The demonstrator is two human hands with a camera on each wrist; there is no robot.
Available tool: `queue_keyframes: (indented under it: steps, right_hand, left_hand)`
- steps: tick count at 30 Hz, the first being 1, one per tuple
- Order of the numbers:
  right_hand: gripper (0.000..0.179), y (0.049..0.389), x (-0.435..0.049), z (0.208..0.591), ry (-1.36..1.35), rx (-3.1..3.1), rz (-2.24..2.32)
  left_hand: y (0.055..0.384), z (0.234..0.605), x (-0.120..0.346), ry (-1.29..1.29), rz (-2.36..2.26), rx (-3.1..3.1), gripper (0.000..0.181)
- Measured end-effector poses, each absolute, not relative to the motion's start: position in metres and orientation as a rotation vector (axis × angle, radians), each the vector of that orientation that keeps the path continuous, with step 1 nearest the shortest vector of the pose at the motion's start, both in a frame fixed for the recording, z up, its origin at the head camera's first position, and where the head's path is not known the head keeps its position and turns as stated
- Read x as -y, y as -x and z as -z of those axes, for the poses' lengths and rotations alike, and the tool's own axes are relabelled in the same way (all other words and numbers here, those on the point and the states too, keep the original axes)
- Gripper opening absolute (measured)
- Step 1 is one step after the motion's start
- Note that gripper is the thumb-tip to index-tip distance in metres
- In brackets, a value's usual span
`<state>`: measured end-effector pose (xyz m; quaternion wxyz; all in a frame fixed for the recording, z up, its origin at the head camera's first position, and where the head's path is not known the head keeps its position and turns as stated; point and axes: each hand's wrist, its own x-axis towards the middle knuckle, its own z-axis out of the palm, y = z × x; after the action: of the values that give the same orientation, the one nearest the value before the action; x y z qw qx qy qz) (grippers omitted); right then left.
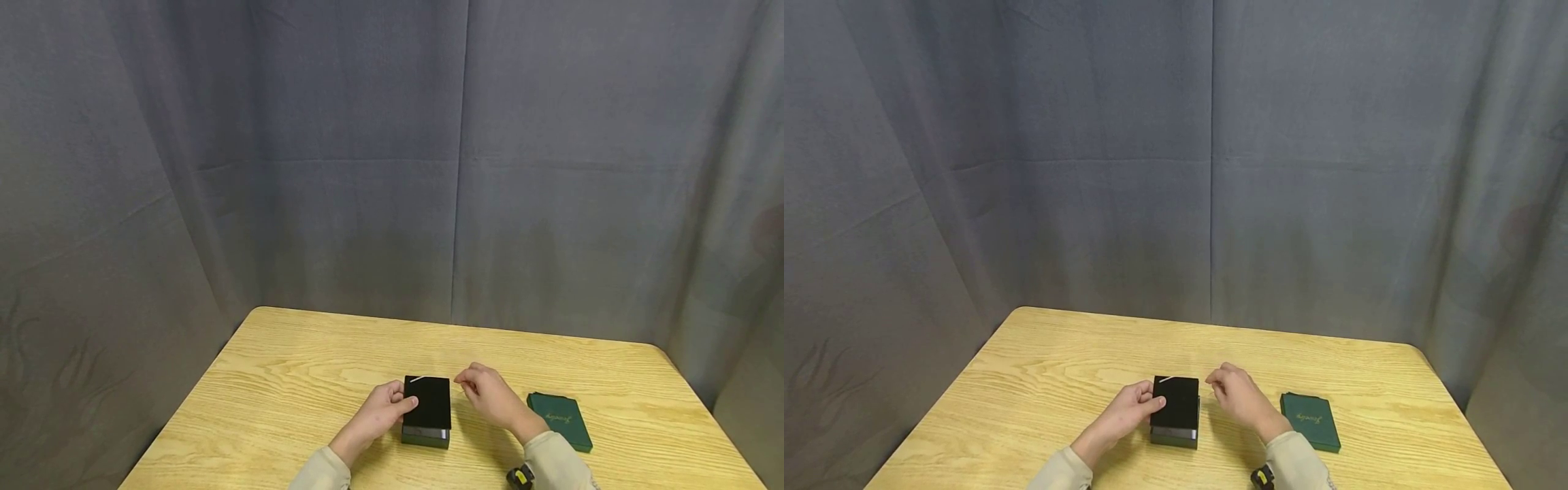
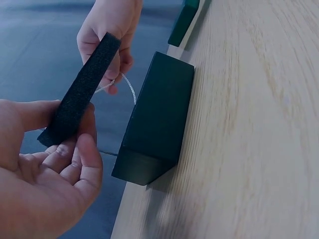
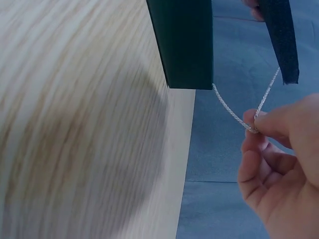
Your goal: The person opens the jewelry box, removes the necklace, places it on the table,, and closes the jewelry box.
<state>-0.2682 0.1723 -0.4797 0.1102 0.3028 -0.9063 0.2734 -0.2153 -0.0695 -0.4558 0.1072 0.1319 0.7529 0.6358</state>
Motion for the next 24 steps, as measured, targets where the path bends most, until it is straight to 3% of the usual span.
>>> queue_keyframes:
  steps: [13,24]
  right_hand:
    - [0.006,0.271,-0.180,0.478,-0.843,2.661,-0.720]
    - [0.006,0.273,-0.187,0.473,-0.648,2.727,-0.706]
  left_hand:
    - [0.235,0.486,0.072,-0.369,-1.851,-2.246,0.025]
    - [0.220,0.465,0.070,-0.376,-1.864,-2.248,0.029]
